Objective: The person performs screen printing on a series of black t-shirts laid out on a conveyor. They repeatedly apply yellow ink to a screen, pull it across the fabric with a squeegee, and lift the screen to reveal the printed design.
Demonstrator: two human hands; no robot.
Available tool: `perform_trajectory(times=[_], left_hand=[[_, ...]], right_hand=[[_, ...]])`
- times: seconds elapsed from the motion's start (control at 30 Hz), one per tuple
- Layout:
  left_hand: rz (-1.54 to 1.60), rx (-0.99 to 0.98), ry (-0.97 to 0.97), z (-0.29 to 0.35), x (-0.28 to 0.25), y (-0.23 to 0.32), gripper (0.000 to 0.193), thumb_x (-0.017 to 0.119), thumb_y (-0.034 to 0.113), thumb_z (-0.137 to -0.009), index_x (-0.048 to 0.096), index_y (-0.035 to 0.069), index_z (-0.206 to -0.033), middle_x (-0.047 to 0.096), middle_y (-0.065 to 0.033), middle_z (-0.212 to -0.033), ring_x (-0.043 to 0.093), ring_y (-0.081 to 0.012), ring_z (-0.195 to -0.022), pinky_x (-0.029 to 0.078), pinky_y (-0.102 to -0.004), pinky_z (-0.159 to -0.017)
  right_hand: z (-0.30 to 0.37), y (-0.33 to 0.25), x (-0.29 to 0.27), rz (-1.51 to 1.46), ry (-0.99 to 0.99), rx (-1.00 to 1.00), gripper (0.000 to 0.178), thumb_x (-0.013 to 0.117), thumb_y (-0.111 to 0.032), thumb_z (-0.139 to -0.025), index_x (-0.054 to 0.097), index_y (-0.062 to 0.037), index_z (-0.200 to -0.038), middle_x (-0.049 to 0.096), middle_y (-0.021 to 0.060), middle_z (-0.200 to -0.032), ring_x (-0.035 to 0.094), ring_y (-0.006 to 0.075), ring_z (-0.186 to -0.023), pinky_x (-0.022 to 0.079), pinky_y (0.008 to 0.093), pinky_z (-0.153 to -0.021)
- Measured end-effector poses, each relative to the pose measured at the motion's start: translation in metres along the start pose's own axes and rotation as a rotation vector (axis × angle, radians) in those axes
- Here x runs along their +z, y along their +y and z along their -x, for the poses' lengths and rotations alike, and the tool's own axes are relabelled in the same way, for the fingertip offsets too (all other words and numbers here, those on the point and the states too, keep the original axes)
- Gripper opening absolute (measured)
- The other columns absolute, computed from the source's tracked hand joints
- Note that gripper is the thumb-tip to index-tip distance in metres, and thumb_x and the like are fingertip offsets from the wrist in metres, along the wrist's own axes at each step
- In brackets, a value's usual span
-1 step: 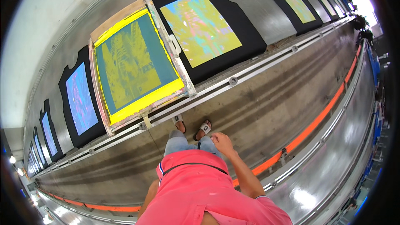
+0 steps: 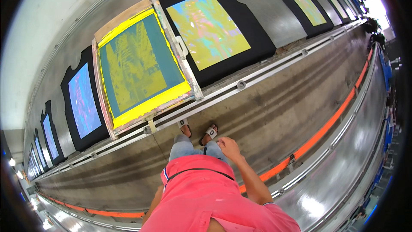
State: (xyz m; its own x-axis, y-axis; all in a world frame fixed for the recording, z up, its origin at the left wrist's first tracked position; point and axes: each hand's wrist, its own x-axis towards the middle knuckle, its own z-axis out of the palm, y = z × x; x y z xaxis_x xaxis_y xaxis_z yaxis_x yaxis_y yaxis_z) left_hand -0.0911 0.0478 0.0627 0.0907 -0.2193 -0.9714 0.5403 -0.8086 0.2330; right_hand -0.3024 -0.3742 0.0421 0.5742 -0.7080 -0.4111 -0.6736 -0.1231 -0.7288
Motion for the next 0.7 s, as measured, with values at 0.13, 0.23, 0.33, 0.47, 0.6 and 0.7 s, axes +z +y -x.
perform_trajectory(times=[0.13,0.23,0.33,0.47,0.6,0.7], left_hand=[[0.041,0.022,0.016,-0.006,0.019,0.003,0.041,0.065,0.033,-0.084,0.065,0.005,-0.113,0.064,-0.0198,-0.115,0.062,-0.0314,-0.108,0.047,-0.0423,-0.093],[0.045,0.037,0.014,-0.012,0.018,0.018,0.041,0.065,0.035,-0.084,0.066,0.005,-0.111,0.065,-0.0206,-0.113,0.062,-0.0325,-0.106,0.048,-0.0428,-0.092],[0.067,0.059,0.018,-0.016,0.018,0.031,0.042,0.064,0.037,-0.084,0.066,0.004,-0.109,0.065,-0.0215,-0.111,0.063,-0.0337,-0.105,0.048,-0.0433,-0.09],[0.118,0.084,0.053,-0.025,0.023,0.047,0.043,0.064,0.04,-0.084,0.068,0.003,-0.106,0.066,-0.0225,-0.108,0.064,-0.0352,-0.102,0.049,-0.044,-0.088],[0.095,0.092,0.07,-0.046,0.013,0.08,0.045,0.064,0.043,-0.084,0.069,0.003,-0.104,0.067,-0.0236,-0.105,0.065,-0.0367,-0.1,0.05,-0.0447,-0.087],[0.027,0.069,0.138,-0.048,0.008,0.089,0.046,0.064,0.045,-0.084,0.07,0.002,-0.102,0.068,-0.0244,-0.103,0.066,-0.0379,-0.099,0.051,-0.0452,-0.085]], right_hand=[[-0.016,-0.014,-0.01,0.036,-0.002,-0.058,0.023,0.065,-0.017,-0.086,0.068,-0.0012,-0.102,0.07,0.017,-0.094,0.068,0.0314,-0.084,0.053,0.0394,-0.076],[-0.028,-0.027,-0.023,-0.096,-0.008,-0.004,0.022,0.065,-0.016,-0.086,0.067,-0.0015,-0.104,0.069,0.0175,-0.099,0.068,0.0321,-0.089,0.053,0.0406,-0.08],[-0.049,-0.045,-0.03,-0.145,0.045,-0.045,0.021,0.067,-0.012,-0.087,0.069,-0.0002,-0.104,0.072,0.0136,-0.093,0.069,0.0217,-0.082,0.054,0.0328,-0.074],[-0.101,-0.09,-0.027,-0.163,0.015,-0.143,0.022,0.066,-0.012,-0.088,0.068,0.0014,-0.105,0.072,0.0142,-0.089,0.069,0.0207,-0.079,0.054,0.0327,-0.073],[-0.157,-0.15,-0.038,-0.149,0.093,-0.241,0.02,0.066,-0.01,-0.088,0.067,0.0018,-0.105,0.071,0.0145,-0.09,0.068,0.02,-0.079,0.053,0.0317,-0.074],[-0.199,-0.182,-0.047,-0.237,0.147,-0.184,0.02,0.063,-0.009,-0.09,0.066,0.003,-0.106,0.07,0.0157,-0.096,0.068,0.0226,-0.085,0.054,0.0335,-0.076]])
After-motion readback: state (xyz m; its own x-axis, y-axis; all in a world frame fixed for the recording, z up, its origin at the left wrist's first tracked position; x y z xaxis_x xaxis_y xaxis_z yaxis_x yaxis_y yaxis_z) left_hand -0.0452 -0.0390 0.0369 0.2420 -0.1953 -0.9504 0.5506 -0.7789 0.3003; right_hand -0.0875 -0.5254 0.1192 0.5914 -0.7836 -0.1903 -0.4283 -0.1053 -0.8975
